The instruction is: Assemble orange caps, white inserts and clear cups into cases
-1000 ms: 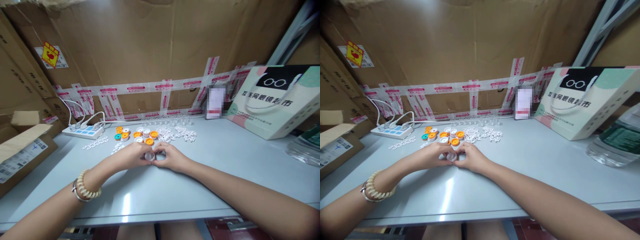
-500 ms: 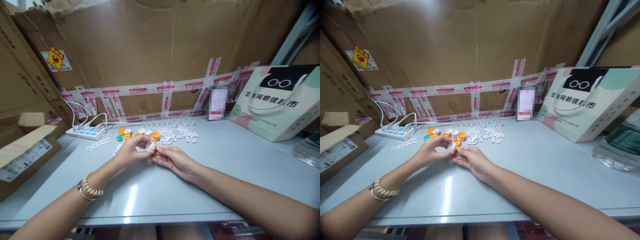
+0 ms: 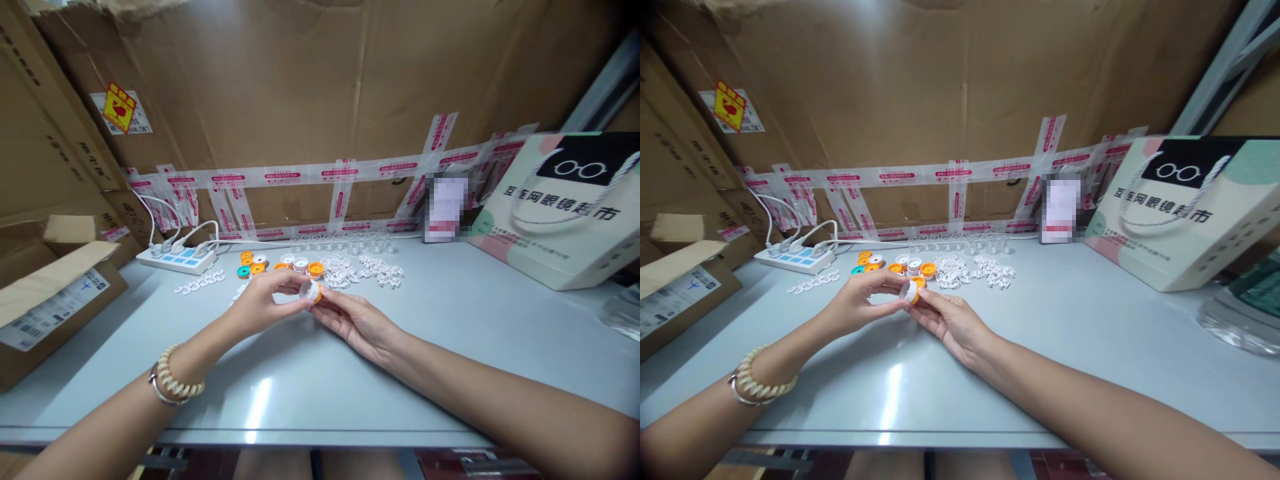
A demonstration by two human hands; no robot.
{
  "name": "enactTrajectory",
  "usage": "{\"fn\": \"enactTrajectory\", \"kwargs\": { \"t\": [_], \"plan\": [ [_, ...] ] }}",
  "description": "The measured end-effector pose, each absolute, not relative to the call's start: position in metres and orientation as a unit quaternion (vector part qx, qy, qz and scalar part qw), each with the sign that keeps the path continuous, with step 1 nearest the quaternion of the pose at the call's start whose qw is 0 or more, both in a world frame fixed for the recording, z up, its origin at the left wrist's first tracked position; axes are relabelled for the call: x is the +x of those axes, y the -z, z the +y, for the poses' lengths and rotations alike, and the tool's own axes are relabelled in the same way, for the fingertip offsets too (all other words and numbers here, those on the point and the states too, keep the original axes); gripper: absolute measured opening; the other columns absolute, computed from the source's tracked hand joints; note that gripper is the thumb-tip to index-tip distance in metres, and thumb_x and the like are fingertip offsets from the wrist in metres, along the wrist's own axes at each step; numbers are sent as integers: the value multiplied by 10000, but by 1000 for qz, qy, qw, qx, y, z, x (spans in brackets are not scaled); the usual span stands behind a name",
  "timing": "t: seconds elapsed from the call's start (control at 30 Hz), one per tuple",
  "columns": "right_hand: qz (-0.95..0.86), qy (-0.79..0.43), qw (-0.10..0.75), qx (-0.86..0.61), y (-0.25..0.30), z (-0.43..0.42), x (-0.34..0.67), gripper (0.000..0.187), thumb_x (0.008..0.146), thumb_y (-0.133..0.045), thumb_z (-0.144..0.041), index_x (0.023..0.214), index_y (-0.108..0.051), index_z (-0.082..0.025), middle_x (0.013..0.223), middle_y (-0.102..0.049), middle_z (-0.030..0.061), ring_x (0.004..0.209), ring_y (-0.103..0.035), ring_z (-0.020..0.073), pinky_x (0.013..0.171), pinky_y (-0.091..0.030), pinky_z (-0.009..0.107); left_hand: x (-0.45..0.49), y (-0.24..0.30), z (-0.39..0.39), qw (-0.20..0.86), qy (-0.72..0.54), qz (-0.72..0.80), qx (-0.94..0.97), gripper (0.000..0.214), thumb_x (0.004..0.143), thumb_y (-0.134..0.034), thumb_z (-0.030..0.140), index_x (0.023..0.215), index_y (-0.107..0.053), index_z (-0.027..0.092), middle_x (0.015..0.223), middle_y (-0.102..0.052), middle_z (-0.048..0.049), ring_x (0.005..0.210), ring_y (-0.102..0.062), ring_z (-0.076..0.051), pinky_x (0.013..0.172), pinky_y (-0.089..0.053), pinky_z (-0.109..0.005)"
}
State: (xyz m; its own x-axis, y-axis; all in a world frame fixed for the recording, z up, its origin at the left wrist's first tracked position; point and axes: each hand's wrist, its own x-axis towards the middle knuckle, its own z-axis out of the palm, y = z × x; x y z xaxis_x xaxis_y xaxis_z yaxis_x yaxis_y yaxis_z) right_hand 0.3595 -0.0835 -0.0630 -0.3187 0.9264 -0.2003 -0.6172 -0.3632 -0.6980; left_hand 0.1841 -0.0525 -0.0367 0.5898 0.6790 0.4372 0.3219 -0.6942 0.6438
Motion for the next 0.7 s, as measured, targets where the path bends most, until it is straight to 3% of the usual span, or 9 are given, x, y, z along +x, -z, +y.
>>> {"fn": "enactTrajectory", "kwargs": {
  "t": [0.3,0.7],
  "plan": [
    [-277,-772,486,-301,67,-85,359,163,708,-702,-223,821,-707,-106,792,-715,65,814,-673,138,896,-506,258,185,33,-57,201,-339,315,864,169,765,-661,269,857,-614,136,787,-670,-38,713,-635,-136,695,-548,-279],
    [-291,-762,475,-331,70,-86,360,173,680,-720,-237,793,-719,-107,795,-716,66,809,-664,136,903,-498,265,182,31,-60,120,-266,287,912,88,787,-630,205,841,-595,145,780,-632,-28,737,-584,-147,684,-481,-281]
  ]
}}
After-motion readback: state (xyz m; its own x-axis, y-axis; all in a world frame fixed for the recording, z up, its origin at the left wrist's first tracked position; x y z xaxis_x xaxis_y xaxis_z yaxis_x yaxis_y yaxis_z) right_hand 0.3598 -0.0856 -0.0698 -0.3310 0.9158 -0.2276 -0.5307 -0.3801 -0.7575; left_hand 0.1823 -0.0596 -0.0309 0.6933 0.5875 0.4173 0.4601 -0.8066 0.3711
